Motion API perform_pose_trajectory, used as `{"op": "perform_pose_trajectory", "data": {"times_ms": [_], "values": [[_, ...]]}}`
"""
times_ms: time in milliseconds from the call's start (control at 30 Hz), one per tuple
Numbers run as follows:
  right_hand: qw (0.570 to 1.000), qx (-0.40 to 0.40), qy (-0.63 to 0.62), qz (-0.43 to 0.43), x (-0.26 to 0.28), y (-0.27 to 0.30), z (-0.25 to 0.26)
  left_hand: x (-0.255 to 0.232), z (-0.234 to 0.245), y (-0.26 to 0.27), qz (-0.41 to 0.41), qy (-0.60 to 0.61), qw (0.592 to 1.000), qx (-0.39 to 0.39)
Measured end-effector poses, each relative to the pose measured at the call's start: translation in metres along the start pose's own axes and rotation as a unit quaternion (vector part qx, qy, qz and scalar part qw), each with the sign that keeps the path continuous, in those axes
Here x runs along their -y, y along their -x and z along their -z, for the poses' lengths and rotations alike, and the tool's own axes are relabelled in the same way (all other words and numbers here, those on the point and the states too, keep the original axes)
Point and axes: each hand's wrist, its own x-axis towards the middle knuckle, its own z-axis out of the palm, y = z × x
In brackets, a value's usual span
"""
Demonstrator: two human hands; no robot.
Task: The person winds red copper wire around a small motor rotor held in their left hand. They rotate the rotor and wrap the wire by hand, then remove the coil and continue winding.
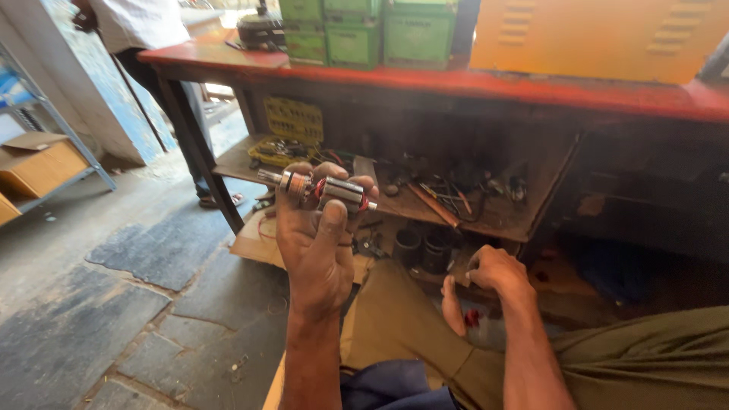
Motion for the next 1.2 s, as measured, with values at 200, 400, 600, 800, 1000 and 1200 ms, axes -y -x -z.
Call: {"op": "perform_pose_trajectory", "data": {"times_ms": [200,400,600,800,1000,1200], "values": [[0.996,0.041,-0.054,-0.064,-0.031,-0.043,-0.066,0.004,0.004,0.005,-0.011,0.001,1.0,0.003],[0.965,-0.005,-0.236,-0.114,-0.03,-0.062,-0.069,-0.008,0.013,0.004,-0.062,0.057,0.996,-0.008],[0.885,0.077,-0.449,-0.099,-0.037,-0.075,-0.104,-0.028,0.019,0.006,-0.102,0.059,0.993,-0.009],[0.81,0.12,-0.574,-0.001,-0.038,-0.086,-0.108,-0.044,0.024,0.009,-0.076,0.112,0.991,-0.022],[0.729,0.013,-0.668,0.146,-0.023,-0.067,-0.054,-0.055,0.046,0.006,-0.073,0.198,0.976,-0.056],[0.57,0.064,-0.771,0.278,-0.021,-0.029,-0.007,-0.096,0.089,0.001,-0.172,0.066,0.953,-0.24]]}}
